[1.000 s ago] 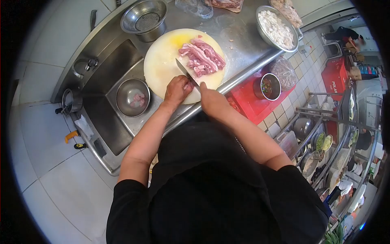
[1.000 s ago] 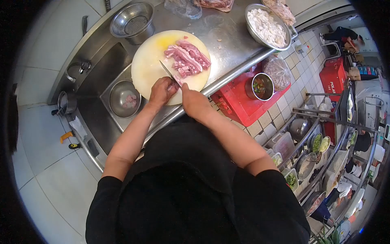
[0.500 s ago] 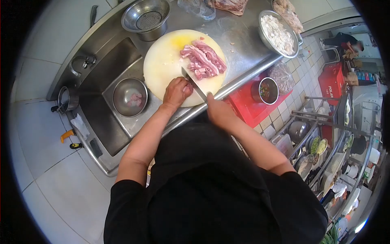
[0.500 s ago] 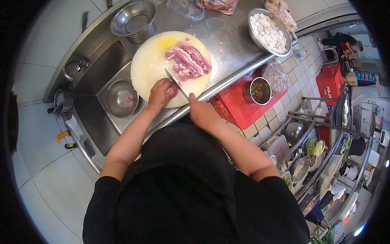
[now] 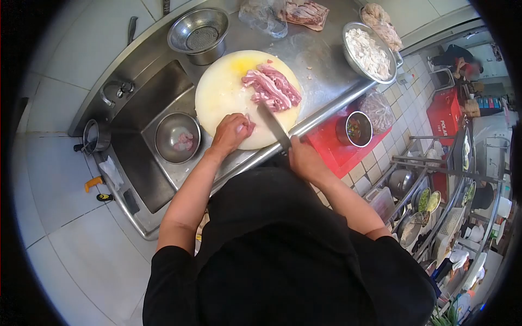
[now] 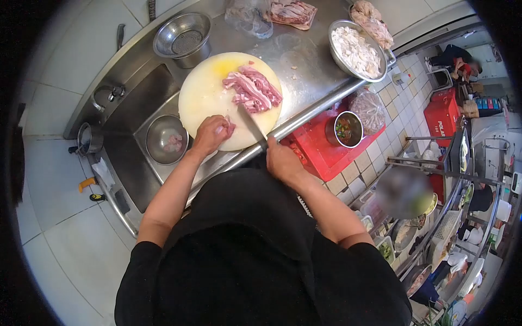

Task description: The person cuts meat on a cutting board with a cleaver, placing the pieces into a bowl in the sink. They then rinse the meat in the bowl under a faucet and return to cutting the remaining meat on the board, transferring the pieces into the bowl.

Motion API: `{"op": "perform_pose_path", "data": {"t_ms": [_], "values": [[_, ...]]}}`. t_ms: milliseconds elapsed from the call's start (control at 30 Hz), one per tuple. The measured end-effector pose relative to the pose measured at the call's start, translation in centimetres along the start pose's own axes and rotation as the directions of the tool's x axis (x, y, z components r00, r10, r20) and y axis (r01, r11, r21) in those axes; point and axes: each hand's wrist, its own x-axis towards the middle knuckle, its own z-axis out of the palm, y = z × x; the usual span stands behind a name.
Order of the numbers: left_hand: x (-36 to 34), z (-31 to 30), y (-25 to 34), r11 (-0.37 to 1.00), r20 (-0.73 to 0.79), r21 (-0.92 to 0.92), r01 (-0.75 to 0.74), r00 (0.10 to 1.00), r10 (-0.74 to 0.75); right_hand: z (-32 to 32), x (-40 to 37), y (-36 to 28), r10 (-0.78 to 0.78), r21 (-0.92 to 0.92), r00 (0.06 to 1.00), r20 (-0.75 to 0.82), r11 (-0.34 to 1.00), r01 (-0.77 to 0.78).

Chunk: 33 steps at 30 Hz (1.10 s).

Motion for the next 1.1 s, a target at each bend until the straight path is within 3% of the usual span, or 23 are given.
{"op": "perform_pose_path", "data": {"t_ms": [67, 133, 200, 233, 300, 367, 700, 800, 900, 1000, 1100], "values": [[-0.3, -0.2, -0.6, 0.992, -0.022, -0.128, -0.016, 1.000, 0.014, -0.6, 1.2, -0.3, 0.140, 0.098, 0.989, -0.052, 0.986, -0.135], [-0.3, -1.3, 0.5, 0.982, -0.027, -0.187, -0.021, 1.000, 0.016, -1.0, 1.3, -0.6, 0.100, 0.112, 0.992, -0.082, 0.990, -0.091], [-0.4, -2.0, 2.1, 0.994, -0.194, -0.109, 0.019, 0.980, -0.040, -1.7, 1.0, -1.2, 0.063, 0.118, 0.991, -0.115, 0.992, -0.049], [-0.4, -1.9, 2.0, 0.994, -0.198, -0.108, 0.022, 0.979, -0.043, -2.1, 1.0, -1.9, 0.022, 0.123, 0.991, -0.133, 0.992, -0.006], [-0.8, -1.7, 1.4, 0.997, -0.023, 0.011, 0.074, 0.997, -0.073, -2.0, 1.3, -2.6, -0.027, 0.124, 0.989, -0.145, 0.991, 0.046], [-1.2, -0.8, 0.8, 0.997, -0.025, 0.001, 0.083, 0.996, -0.083, -1.4, 1.9, -2.9, -0.112, 0.091, 0.988, -0.106, 0.988, 0.122], [-0.7, 0.8, 0.2, 0.997, -0.108, 0.049, 0.061, 0.993, -0.056, 0.9, 5.2, -4.6, -0.136, -0.027, 0.990, -0.029, 0.990, 0.135], [-0.6, 1.3, 0.1, 0.996, -0.130, 0.079, 0.044, 0.991, -0.034, -0.2, 2.5, -3.6, -0.124, -0.030, 0.992, 0.033, 0.992, 0.125], [-1.0, 1.6, 0.4, 0.998, -0.142, 0.048, 0.030, 0.990, -0.023, -0.2, 1.9, -3.6, -0.007, -0.057, 0.990, 0.144, 0.998, 0.015], [-1.0, 2.1, -0.3, 0.998, -0.206, 0.052, -0.044, 0.977, 0.054, 0.8, 5.6, -4.8, -0.045, 0.037, 0.998, 0.041, 0.998, 0.044], [-1.0, 1.7, 0.0, 0.998, -0.170, 0.056, -0.002, 0.985, 0.011, 1.2, 8.9, -6.3, -0.075, 0.010, 0.997, 0.010, 0.997, 0.075]]}}
